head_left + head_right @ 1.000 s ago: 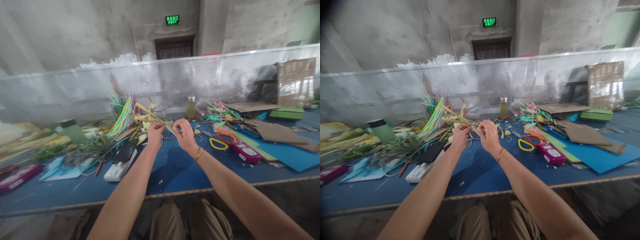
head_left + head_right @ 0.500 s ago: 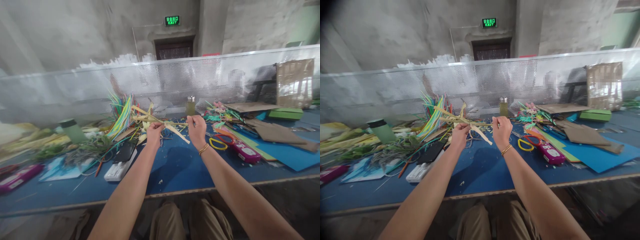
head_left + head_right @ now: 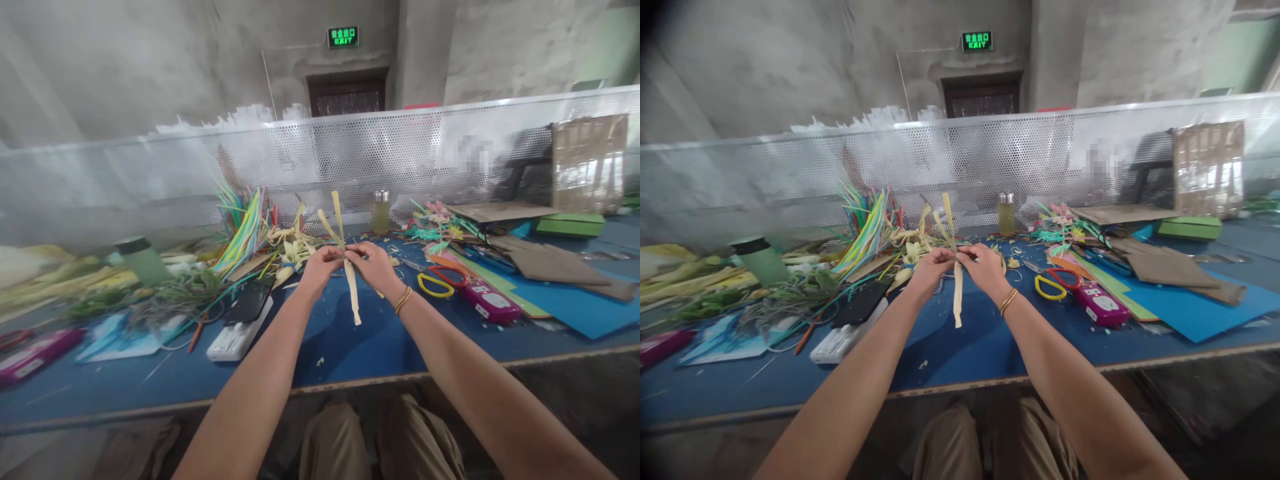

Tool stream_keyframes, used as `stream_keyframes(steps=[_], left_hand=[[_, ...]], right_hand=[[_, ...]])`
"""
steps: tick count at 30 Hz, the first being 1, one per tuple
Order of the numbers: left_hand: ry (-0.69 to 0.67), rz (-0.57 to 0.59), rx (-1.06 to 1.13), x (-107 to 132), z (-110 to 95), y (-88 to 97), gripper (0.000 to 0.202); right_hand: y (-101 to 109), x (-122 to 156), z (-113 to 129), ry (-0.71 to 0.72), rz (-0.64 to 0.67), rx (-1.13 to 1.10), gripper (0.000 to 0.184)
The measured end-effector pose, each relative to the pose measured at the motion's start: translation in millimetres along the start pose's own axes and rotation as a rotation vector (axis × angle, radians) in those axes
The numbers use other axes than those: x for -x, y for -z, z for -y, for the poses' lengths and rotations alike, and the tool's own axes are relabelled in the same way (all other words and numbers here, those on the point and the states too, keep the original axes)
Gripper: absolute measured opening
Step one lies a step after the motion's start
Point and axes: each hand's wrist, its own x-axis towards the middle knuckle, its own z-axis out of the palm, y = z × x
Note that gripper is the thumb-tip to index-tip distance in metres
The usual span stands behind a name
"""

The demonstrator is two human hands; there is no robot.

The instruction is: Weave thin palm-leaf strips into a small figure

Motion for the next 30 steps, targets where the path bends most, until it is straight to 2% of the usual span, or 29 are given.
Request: stream_keyframes(steps=[4,11,16,22,27,30], left_hand=[[-0.048,0.023,-0.114,-2,2,2.0,0.02],[-0.086,0.037,-0.243,-6,4,5.2,0.016],[-0.071,0.034,-0.262,-3,-1,5.1,0.014],[-0.222,-0.019,-0.281,-2,-10,4.1,0.007],[-0.032,0.021,-0.208,1,-14,2.4,0.021],[-0.02,0.0,-0.227,2,-13,1.6,0.02]], right_hand=[[-3,-1,0,-0.191,0.044,-0.289,0.021],[-4,-1,3,-0.319,0.076,-0.587,0.026],[-2,0,3,-0.344,0.065,-0.536,0.029],[2,-3,5,-0.322,0.076,-0.57,0.032],[1,-3,2,-0.26,0.074,-0.519,0.033],[0,-3,0,-0.237,0.069,-0.488,0.032]])
